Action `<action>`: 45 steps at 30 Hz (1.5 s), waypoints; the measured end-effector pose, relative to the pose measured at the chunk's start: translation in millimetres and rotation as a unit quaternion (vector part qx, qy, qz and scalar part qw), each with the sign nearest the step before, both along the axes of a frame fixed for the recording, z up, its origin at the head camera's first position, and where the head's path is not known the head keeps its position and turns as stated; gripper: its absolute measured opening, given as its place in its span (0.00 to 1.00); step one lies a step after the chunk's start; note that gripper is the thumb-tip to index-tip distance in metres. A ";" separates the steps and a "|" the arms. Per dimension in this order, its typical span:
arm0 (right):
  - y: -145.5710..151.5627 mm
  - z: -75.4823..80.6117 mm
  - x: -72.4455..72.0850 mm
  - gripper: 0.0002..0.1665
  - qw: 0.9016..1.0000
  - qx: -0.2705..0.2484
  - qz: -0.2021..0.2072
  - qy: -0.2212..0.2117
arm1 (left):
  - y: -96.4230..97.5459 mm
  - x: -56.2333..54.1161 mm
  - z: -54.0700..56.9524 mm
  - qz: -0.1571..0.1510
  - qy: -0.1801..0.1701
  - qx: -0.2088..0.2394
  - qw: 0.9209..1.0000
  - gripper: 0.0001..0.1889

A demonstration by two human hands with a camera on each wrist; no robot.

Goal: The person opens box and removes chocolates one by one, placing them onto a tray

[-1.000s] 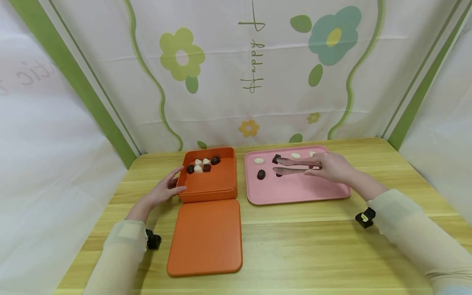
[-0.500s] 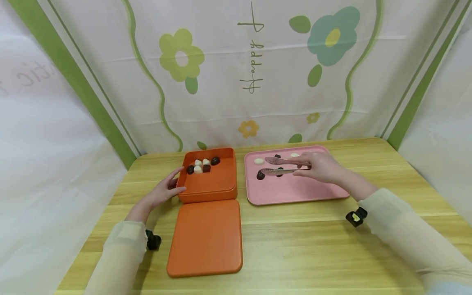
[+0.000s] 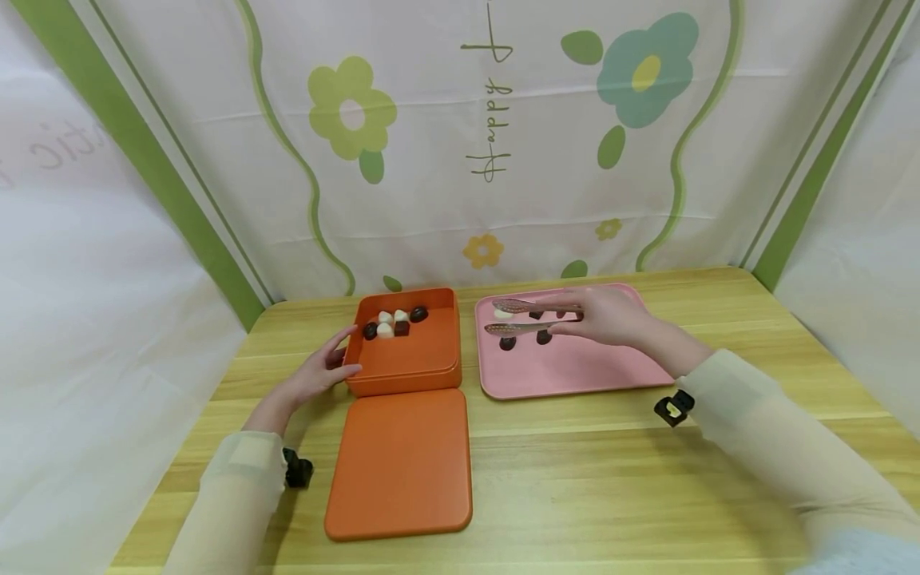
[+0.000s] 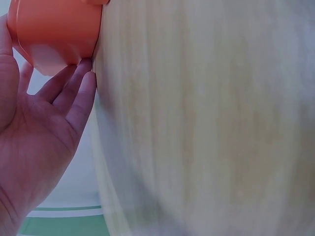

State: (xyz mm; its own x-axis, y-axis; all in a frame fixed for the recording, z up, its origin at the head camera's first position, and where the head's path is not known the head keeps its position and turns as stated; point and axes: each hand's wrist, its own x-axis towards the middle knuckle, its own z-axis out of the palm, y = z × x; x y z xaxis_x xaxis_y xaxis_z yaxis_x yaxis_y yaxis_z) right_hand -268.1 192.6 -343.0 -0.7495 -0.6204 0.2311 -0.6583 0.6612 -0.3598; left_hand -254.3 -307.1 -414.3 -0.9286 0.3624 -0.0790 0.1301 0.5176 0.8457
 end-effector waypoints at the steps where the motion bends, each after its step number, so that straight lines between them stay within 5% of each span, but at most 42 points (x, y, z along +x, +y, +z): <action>1: -2.7 1.2 -1.2 0.28 1.000 -0.001 0.007 -0.003 | -0.1 0.0 0.0 -0.001 0.000 0.000 1.000 0.40; 10: -31.6 10.9 -12.1 0.28 0.999 0.044 0.004 -0.012 | -1.2 -0.2 -0.2 -0.003 0.000 0.001 1.000 0.40; 28: -92.7 17.5 -35.3 0.27 0.998 0.036 0.032 -0.032 | -1.7 -1.0 -2.2 -0.004 0.001 0.004 1.000 0.40; 45: -141.5 -7.9 -53.3 0.28 0.996 0.060 0.032 -0.054 | 0.7 -0.2 -0.3 -0.002 -0.005 0.009 1.000 0.40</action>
